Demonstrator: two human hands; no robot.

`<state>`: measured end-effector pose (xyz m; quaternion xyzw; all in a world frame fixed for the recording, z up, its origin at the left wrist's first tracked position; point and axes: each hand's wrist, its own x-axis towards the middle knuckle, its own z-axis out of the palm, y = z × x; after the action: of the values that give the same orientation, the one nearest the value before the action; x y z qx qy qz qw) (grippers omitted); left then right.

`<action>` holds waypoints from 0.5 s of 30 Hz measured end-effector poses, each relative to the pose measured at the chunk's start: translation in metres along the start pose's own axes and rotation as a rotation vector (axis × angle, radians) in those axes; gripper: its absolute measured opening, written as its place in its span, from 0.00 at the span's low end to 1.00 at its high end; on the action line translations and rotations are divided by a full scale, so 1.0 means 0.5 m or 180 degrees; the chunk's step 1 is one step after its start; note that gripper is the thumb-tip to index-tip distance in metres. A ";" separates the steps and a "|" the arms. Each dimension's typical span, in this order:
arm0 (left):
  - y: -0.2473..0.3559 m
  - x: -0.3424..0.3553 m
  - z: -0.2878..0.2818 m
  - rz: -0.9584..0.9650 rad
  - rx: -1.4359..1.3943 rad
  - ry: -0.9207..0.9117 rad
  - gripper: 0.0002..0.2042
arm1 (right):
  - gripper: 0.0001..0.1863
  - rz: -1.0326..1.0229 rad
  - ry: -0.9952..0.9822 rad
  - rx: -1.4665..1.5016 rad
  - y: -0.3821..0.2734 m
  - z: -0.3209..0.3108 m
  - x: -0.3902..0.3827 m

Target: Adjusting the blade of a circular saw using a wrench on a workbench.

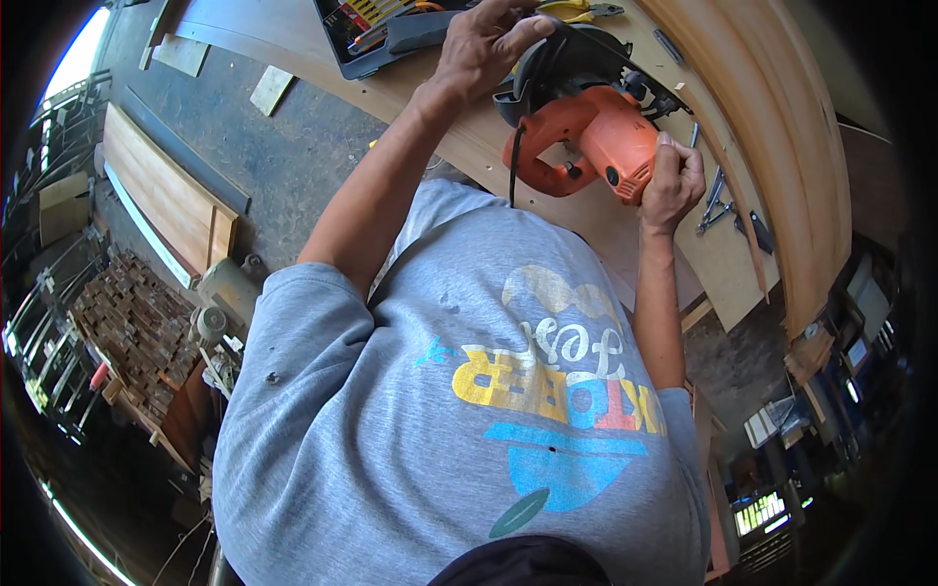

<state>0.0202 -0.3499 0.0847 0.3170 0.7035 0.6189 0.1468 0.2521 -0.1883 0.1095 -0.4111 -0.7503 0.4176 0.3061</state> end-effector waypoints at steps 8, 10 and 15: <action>-0.070 -0.074 0.006 -0.0617 -0.0084 0.0544 0.09 | 0.16 0.0426 -0.0042 -0.0214 -0.020 0.031 0.043; -0.069 -0.114 0.012 -0.0805 -0.0103 0.0505 0.10 | 0.16 0.0406 -0.0124 -0.0214 -0.032 0.033 0.036; -0.066 -0.186 0.018 -0.1442 -0.0165 0.0168 0.12 | 0.16 0.0394 -0.0277 -0.0128 -0.064 0.045 0.026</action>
<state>0.0870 -0.4024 0.0339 0.1308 0.7442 0.5962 0.2715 0.2162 -0.1954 0.1288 -0.4442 -0.7442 0.4381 0.2385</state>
